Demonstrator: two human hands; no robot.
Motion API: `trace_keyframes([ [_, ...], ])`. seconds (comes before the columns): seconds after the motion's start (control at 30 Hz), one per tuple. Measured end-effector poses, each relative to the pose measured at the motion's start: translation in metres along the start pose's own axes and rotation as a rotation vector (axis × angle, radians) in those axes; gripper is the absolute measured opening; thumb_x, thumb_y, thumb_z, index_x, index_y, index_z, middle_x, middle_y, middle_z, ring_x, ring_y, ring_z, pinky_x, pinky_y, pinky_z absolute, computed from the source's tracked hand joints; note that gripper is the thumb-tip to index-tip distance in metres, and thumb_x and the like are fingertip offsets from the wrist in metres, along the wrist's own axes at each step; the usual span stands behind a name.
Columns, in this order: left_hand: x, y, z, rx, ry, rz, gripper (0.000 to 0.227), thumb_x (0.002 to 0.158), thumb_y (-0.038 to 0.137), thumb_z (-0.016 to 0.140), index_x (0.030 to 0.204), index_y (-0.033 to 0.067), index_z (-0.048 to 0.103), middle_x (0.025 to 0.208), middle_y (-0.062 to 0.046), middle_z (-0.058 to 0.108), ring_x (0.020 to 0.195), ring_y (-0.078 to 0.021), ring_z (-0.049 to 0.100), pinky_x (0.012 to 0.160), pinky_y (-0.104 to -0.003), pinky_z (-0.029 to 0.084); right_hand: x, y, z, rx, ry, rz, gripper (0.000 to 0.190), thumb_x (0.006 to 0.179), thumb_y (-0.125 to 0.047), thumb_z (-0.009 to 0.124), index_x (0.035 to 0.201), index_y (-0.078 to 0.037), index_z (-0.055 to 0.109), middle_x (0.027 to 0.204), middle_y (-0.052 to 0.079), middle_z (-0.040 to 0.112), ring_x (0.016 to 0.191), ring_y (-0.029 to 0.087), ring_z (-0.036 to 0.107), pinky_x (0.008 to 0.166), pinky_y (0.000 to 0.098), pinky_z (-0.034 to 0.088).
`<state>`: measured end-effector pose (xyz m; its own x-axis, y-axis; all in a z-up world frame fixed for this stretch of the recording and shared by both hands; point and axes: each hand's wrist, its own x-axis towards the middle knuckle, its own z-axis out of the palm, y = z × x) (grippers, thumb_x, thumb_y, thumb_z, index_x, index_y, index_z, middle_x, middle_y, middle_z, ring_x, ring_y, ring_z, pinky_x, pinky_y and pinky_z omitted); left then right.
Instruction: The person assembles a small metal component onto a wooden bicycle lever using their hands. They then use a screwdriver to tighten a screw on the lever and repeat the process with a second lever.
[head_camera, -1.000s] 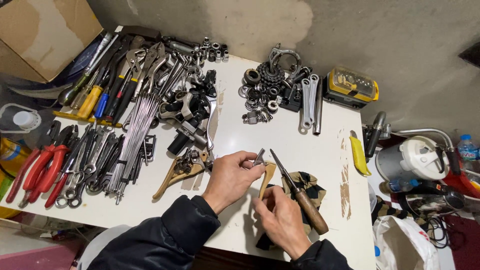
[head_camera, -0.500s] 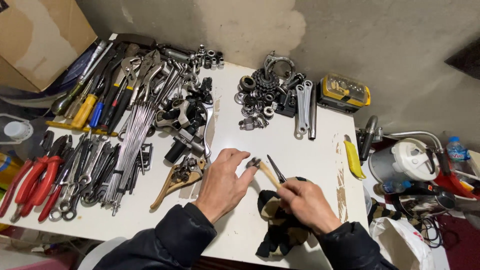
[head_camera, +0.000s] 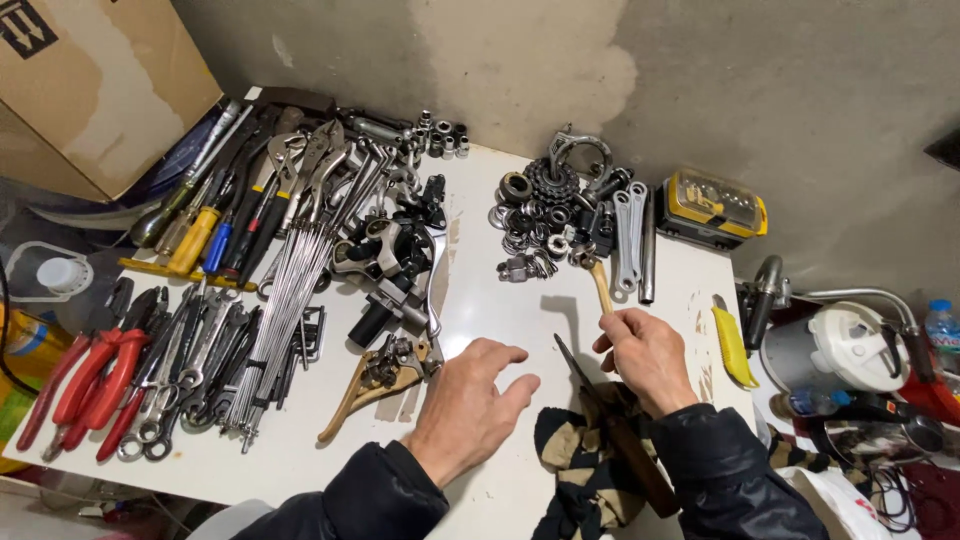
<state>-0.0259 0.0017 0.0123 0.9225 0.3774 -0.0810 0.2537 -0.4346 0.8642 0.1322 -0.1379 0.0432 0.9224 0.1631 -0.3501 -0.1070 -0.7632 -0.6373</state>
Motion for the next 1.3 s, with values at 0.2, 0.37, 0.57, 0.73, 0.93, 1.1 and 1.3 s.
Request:
trace_keyframes([
  [0.2,-0.002,-0.003,-0.002,0.013,-0.038,-0.002,0.045,0.091,0.044,0.058,0.121,0.0135,0.072,0.119,-0.008,0.072,0.069,-0.0209,0.068,0.082,-0.04,0.052,0.014,-0.02,0.006,0.196,0.036,0.042,0.023,0.099,-0.019,0.058,0.097,-0.001,0.072,0.082,0.013,0.073,0.058,0.021,0.059,0.059,0.0332,0.053],
  [0.37,-0.004,-0.006,-0.004,0.04,-0.076,-0.011,0.047,0.093,0.045,0.056,0.124,0.0138,0.07,0.116,-0.008,0.072,0.071,-0.0194,0.069,0.079,-0.04,0.053,0.051,-0.018,-0.006,0.265,0.102,0.111,0.019,0.104,-0.016,0.056,0.104,-0.002,0.068,0.088,0.012,0.068,0.067,0.018,0.054,0.058,0.0301,0.048],
  [0.57,-0.003,-0.009,0.0,0.036,-0.083,-0.015,0.045,0.091,0.046,0.056,0.122,0.0159,0.072,0.114,-0.004,0.073,0.07,-0.019,0.07,0.079,-0.04,0.052,0.092,-0.01,-0.018,0.249,0.213,0.056,0.018,0.102,-0.013,0.056,0.095,-0.001,0.067,0.081,0.013,0.068,0.064,0.019,0.058,0.055,0.0334,0.051],
  [0.73,-0.003,-0.012,0.004,0.056,-0.097,0.008,0.047,0.092,0.047,0.055,0.123,0.0162,0.071,0.113,-0.006,0.073,0.072,-0.0203,0.071,0.078,-0.042,0.053,0.118,-0.003,-0.021,0.106,0.258,0.042,0.024,0.102,-0.02,0.055,0.092,-0.002,0.068,0.08,0.012,0.067,0.063,0.022,0.058,0.058,0.0392,0.051],
  [0.93,-0.001,-0.014,0.007,0.073,-0.121,-0.03,0.045,0.092,0.047,0.056,0.122,0.0179,0.071,0.115,-0.003,0.072,0.073,-0.0205,0.071,0.083,-0.043,0.051,0.146,0.007,-0.018,0.01,0.272,0.056,0.031,0.101,-0.021,0.053,0.078,-0.005,0.066,0.068,0.009,0.067,0.058,0.02,0.058,0.061,0.0382,0.047],
  [1.1,-0.001,-0.01,0.007,0.092,-0.186,-0.048,0.046,0.095,0.048,0.053,0.126,0.0173,0.068,0.118,-0.006,0.07,0.075,-0.0209,0.072,0.08,-0.046,0.052,0.129,-0.003,-0.008,0.216,0.219,0.038,0.02,0.094,-0.019,0.056,0.087,-0.004,0.066,0.069,0.011,0.065,0.055,0.022,0.059,0.048,0.0348,0.046],
  [1.3,-0.003,-0.02,0.017,0.084,-0.134,0.016,0.042,0.093,0.047,0.057,0.121,0.0187,0.071,0.11,-0.006,0.071,0.073,-0.0248,0.071,0.08,-0.048,0.05,0.096,-0.026,0.01,0.209,0.109,-0.031,0.023,0.104,-0.018,0.054,0.099,-0.002,0.068,0.08,0.012,0.067,0.065,0.017,0.057,0.055,0.0311,0.05],
])
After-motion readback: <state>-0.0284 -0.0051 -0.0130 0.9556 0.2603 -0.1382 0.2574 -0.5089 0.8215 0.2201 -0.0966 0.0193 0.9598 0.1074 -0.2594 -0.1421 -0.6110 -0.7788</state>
